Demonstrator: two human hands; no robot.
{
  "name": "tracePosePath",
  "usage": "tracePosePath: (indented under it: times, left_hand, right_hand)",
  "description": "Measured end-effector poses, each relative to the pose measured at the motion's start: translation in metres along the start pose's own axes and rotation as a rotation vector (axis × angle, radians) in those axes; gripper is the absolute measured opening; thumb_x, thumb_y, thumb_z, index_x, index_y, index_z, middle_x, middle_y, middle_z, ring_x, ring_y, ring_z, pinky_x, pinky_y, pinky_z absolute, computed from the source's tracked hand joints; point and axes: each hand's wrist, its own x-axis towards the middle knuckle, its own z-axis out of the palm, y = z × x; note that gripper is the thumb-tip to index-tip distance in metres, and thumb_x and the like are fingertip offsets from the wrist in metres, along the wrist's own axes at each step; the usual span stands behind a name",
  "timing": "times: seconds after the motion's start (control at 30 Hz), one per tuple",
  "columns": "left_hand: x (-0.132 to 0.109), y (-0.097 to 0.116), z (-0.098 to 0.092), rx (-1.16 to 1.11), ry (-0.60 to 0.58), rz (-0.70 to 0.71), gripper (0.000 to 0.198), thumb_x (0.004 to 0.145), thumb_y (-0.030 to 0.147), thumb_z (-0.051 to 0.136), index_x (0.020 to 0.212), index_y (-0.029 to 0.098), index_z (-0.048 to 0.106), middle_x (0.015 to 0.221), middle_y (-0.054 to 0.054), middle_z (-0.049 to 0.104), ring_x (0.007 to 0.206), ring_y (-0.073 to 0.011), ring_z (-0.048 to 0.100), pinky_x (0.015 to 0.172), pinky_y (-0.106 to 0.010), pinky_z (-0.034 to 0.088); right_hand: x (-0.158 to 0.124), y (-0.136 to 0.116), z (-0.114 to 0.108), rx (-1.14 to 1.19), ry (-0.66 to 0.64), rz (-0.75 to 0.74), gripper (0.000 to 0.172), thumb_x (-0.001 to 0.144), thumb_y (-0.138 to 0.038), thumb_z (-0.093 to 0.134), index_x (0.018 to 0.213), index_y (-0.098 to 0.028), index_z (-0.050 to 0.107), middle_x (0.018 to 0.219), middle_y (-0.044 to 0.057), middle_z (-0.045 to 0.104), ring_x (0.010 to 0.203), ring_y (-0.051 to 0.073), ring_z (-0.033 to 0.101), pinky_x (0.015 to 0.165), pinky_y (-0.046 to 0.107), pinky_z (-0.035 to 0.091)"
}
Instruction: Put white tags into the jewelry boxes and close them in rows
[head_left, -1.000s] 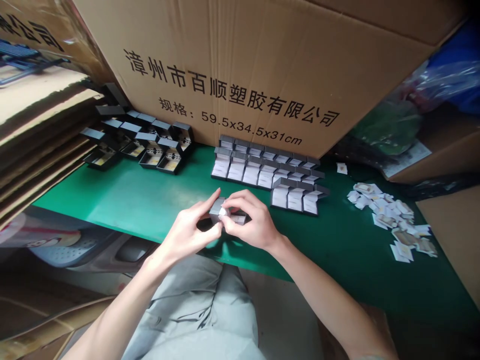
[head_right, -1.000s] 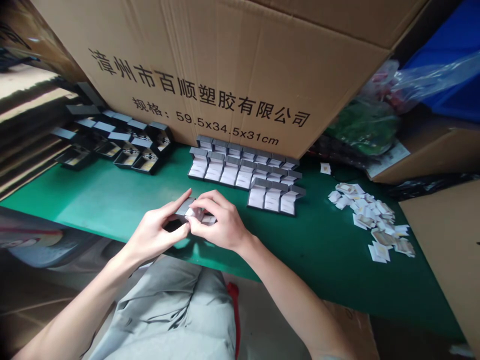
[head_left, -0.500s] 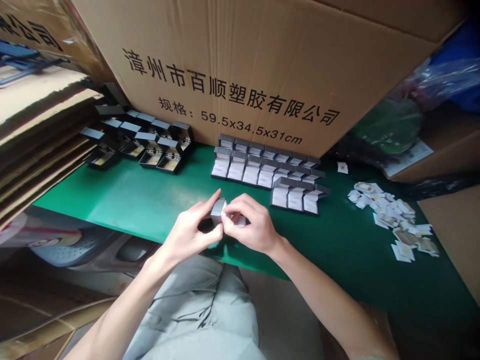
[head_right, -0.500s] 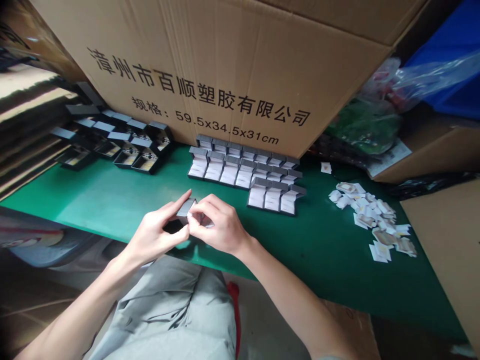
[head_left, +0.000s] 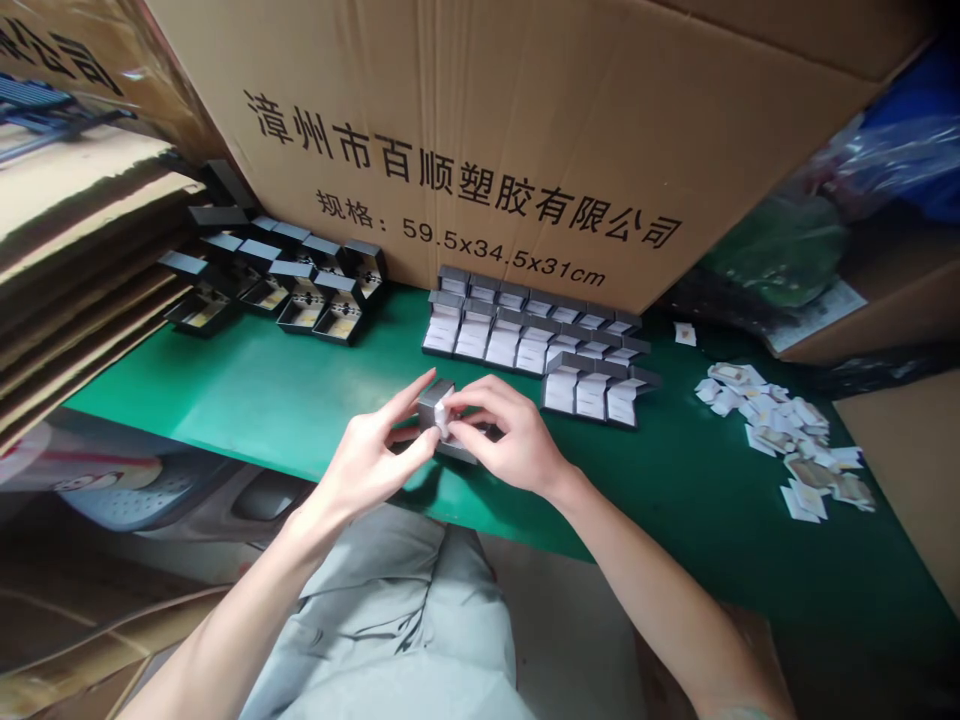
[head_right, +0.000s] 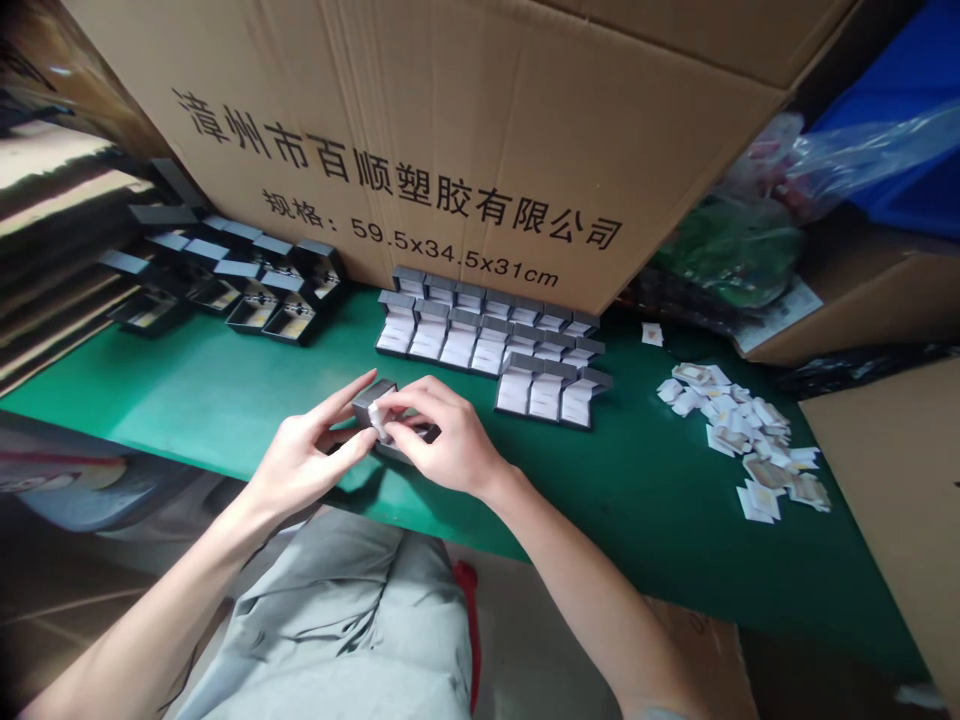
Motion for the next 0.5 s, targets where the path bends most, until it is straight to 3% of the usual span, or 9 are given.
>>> tracePosePath:
  times: [0.1,0.17,0.33,0.43,0.5]
  left_hand:
    - [0.0008,-0.0029,-0.0011,-0.073,-0.035,0.006,0.078,0.086,0.048,0.072,0.154,0.018,0.047,0.13,-0.006,0.071,0.112,-0.0258,0.071,0.102,-0.037,0.057]
    - [0.0008,-0.0052,-0.0015,-0.091,-0.062,0.003,0.08,0.086,0.049,0.074,0.155,0.02,0.046,0.133,-0.005,0.07,0.115,-0.0268,0.07,0.103,-0.038,0.057]
    - [0.0008,-0.0084,-0.0019,-0.089,-0.068,-0.036,0.081,0.087,0.05,0.073,0.156,0.021,0.043,0.12,-0.004,0.075,0.097,-0.0208,0.073,0.092,-0.033,0.061]
    - [0.0012,-0.0082,-0.003,-0.049,-0.073,-0.05,0.085,0.089,0.052,0.07,0.16,0.02,0.034,0.11,-0.004,0.078,0.079,-0.0165,0.071,0.076,-0.028,0.062]
    - [0.0019,-0.007,-0.004,-0.066,-0.078,-0.061,0.087,0.091,0.055,0.066,0.161,0.019,0.029,0.108,-0.006,0.078,0.078,-0.0164,0.071,0.075,-0.028,0.061]
  right_hand:
    - [0.002,0.0005,-0.0008,-0.012,0.038,0.006,0.018,0.092,-0.023,0.069,0.109,-0.025,0.074,0.105,0.004,0.063,0.094,0.015,0.069,0.085,0.03,0.066]
    - [0.0032,0.0002,-0.0015,-0.061,0.057,-0.022,0.017,0.09,-0.022,0.071,0.107,-0.025,0.075,0.102,0.003,0.065,0.09,0.015,0.069,0.084,0.03,0.065]
    - [0.0044,-0.0014,-0.001,-0.184,0.086,-0.072,0.014,0.089,-0.02,0.073,0.102,-0.025,0.074,0.096,0.002,0.068,0.082,0.014,0.067,0.079,0.03,0.062]
    - [0.0043,-0.0004,-0.0003,-0.217,0.122,-0.076,0.012,0.089,-0.021,0.074,0.1,-0.024,0.074,0.096,0.002,0.068,0.081,0.014,0.066,0.076,0.029,0.061]
    - [0.0046,0.0015,-0.0008,-0.223,0.164,-0.062,0.011,0.09,-0.022,0.072,0.101,-0.024,0.074,0.097,0.003,0.068,0.084,0.015,0.066,0.075,0.03,0.06]
